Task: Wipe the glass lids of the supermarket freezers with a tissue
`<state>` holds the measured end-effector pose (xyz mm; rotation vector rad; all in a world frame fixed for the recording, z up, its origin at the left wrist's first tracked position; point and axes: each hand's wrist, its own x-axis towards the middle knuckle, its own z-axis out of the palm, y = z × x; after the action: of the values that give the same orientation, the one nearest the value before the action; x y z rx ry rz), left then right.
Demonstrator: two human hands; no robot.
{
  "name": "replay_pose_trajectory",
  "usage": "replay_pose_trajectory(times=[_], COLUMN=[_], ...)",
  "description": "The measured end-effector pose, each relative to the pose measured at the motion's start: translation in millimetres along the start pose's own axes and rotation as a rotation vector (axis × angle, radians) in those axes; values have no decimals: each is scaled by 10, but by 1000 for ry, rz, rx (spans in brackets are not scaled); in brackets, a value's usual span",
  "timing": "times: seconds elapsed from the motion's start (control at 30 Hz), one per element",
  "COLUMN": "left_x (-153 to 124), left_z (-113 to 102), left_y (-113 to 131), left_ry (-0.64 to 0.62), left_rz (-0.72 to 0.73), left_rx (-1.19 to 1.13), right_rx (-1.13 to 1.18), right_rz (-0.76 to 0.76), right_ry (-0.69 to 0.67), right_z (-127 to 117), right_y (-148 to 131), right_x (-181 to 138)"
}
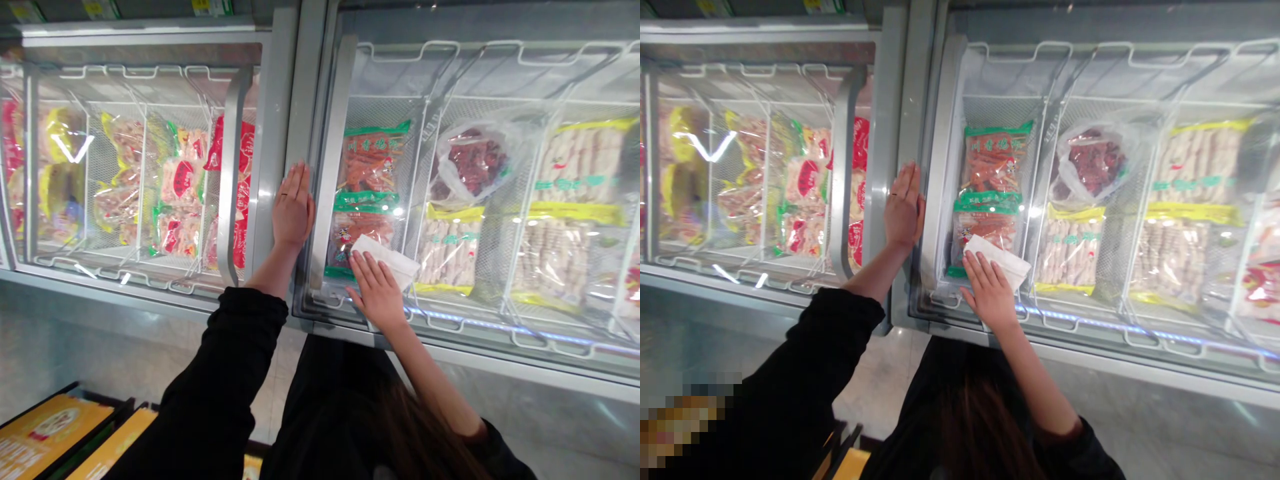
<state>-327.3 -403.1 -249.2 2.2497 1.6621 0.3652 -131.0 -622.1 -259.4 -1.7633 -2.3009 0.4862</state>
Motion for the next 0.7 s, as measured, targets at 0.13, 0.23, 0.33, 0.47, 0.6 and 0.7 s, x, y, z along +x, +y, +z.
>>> replay_pose_trajectory(times=[0.13, 0.23, 0.33, 0.47, 0.6, 0.7], left_x=[-6, -10, -8, 1, -4, -13], left_z=[20, 20, 4, -23, -31, -21], left_y=[-15, -22, -16, 0, 0, -14], left_ry=[7, 12, 9, -10, -17, -6], left_rz=[-4, 12, 21, 3, 13, 20], left_rx=[9, 31, 39, 32, 7, -12], right_rx=[-27, -6, 12, -25, -45, -26], right_rz=[277, 320, 101, 38, 271, 288], right_ry=[105, 108, 9, -3, 84, 91], right_z=[44, 69, 30, -58, -97, -101], right_y=[0, -123, -139, 70, 229, 211], right_x=[434, 784, 805, 687, 1095, 1452])
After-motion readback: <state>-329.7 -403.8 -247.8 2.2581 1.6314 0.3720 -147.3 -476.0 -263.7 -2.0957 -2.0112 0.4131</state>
